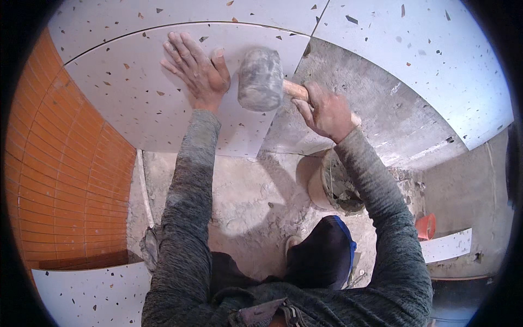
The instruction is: The person applies cement mortar to a wall section using a trowel, then places a large white terrazzo tile onto the mortar. They press the tile into place and use a hammer to tap it for alignment. Finally, they use the trowel to scrape away excess mortar from the edges of the tile.
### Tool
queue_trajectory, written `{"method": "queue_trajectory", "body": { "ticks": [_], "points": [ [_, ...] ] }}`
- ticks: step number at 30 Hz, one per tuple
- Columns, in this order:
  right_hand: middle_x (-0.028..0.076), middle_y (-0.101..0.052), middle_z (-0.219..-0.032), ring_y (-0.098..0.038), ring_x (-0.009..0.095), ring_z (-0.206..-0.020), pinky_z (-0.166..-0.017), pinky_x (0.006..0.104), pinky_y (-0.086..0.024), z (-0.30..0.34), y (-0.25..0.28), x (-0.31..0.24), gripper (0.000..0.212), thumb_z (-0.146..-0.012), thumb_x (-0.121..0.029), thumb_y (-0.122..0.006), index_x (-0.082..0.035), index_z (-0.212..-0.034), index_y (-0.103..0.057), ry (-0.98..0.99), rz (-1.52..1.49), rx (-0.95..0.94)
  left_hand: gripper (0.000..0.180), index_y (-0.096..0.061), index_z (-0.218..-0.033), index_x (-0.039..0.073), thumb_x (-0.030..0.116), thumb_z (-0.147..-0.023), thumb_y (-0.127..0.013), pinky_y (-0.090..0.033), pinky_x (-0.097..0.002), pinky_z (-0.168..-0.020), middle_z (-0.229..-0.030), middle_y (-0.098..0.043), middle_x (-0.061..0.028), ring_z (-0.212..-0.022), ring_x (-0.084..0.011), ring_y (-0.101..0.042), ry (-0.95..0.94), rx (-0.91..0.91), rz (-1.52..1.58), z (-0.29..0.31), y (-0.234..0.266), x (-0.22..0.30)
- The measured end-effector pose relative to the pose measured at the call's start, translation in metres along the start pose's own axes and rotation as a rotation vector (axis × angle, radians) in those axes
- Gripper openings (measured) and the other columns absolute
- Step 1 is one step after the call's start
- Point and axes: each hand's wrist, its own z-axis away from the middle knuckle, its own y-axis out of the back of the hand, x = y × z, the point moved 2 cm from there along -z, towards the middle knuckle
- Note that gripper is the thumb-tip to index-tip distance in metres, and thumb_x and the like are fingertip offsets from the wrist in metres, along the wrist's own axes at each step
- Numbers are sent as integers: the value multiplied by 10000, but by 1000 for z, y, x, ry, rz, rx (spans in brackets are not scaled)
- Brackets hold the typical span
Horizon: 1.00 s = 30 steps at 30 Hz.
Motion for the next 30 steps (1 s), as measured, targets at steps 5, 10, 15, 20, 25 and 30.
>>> {"method": "queue_trajectory", "body": {
  "ticks": [5, 10, 15, 20, 25, 30],
  "points": [
    [113, -626, -749, -622, 291, -570, -467, 397, -481, 2, 4, -12, 346, -922, -432, -579, -93, -983, -555, 60, -94, 136, 843, -89, -1491, -87, 522, -955, -318, 55, -667, -1100, -1566, -67, -282, -1445, -477, 5, -8, 5, 21, -1, -2, -4],
    [145, -629, -723, -636, 307, -584, -520, 389, -504, 15, -5, -21, 369, -934, -442, -558, -81, -1012, -569, -149, -136, -109, 853, -97, -1494, -68, 571, -963, -288, 28, -652, -1109, -1567, -56, -277, -1450, -458, 8, -34, 39, 55, 9, -6, -14],
    [186, -630, -729, -644, 364, -632, -563, 457, -500, 126, -45, -35, 374, -929, -438, -542, -66, -953, -580, -312, -389, -240, 625, -354, -1338, -174, 270, -922, -498, -224, -559, -1131, -1395, -403, -317, -1344, -449, -346, 51, 55, -6, 11, 30, 37],
    [196, -656, -789, -650, 410, -761, -687, 509, -506, 288, -145, -73, 367, -895, -395, -597, -83, -1087, -610, -514, -362, -683, 842, -148, -1426, -150, 517, -945, -333, -32, -630, -1105, -1493, -124, -346, -1401, -496, -59, 21, -232, -67, 11, -10, -33],
    [180, -665, -991, -645, 355, -948, -818, 476, -492, 362, -137, -124, 439, -902, -409, -595, -130, -1241, -592, -988, -729, -695, 993, -7, -1434, -185, 640, -944, -262, 68, -650, -1095, -1497, 51, -415, -1412, -526, 105, -41, -143, 115, 18, -3, -4],
    [157, -644, -1019, -601, 351, -1024, -884, 412, -483, 366, -99, -93, 360, -846, -255, -671, -117, -1177, -646, -790, -626, -413, 1036, 29, -1418, -206, 664, -929, -250, 91, -668, -1077, -1475, 86, -441, -1400, -541, 133, -70, -215, 99, 17, 8, -5]
  ]
}}
